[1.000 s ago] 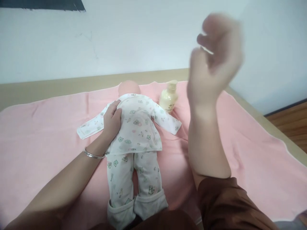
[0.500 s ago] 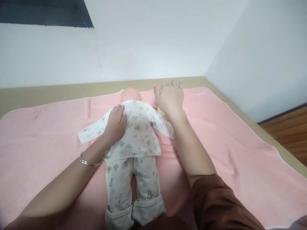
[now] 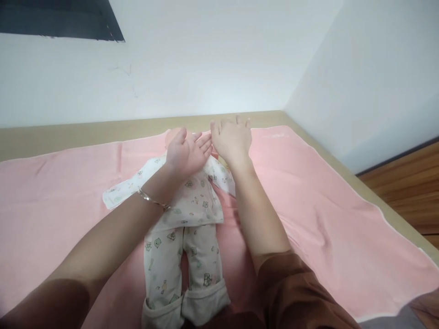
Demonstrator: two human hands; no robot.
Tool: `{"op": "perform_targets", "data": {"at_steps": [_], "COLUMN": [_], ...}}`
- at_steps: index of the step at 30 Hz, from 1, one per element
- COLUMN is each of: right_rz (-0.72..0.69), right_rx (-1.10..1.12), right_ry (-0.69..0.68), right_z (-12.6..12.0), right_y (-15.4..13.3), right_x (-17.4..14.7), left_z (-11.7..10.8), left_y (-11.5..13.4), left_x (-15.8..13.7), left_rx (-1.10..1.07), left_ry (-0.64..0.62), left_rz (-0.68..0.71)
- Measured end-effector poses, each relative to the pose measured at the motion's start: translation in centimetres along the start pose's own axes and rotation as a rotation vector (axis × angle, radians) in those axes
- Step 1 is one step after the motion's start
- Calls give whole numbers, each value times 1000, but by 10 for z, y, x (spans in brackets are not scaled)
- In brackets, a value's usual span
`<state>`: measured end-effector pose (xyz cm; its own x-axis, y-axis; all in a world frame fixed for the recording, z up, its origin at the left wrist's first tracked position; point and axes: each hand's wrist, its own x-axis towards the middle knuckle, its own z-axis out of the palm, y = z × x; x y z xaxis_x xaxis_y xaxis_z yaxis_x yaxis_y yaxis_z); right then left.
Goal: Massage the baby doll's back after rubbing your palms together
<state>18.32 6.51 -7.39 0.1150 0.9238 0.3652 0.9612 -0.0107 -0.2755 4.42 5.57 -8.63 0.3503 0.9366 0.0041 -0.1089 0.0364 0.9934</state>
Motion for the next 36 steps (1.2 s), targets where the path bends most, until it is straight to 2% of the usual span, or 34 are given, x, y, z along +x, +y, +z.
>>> {"op": "perform_targets", "data": {"at_steps": [2,5,9,13,20,27,32,36], "right_rz": [0,-2,20,3,-48,-28,30,109], "right_rx": [-1,-9,17,28,-45,-34,-41,22], "right_ry": [-1,-1,-18,-43,-65,-54,3,58], "right_z": [0,0,-3,-5,-2,-3,2,-9], "right_y": [0,-1,-2,0,8,4,5,-3], "right_x": [0,0,1,2,3,-4,-7,-13], "left_z": [6,14,18,8,-27,-50,-48,-33], "left_y": [-2,5,19,27,49,78,91,92], "left_x": [11,12,-3,-26,-74,-96,-111,-121], "left_rx": [-31,-154,-518,-771,-782,-722,-693,-697], "left_ry": [13,-69,-168,-62,88,283,377,319], "left_rz": [13,-72,-221,-290,-284,-197,-115,-133]}}
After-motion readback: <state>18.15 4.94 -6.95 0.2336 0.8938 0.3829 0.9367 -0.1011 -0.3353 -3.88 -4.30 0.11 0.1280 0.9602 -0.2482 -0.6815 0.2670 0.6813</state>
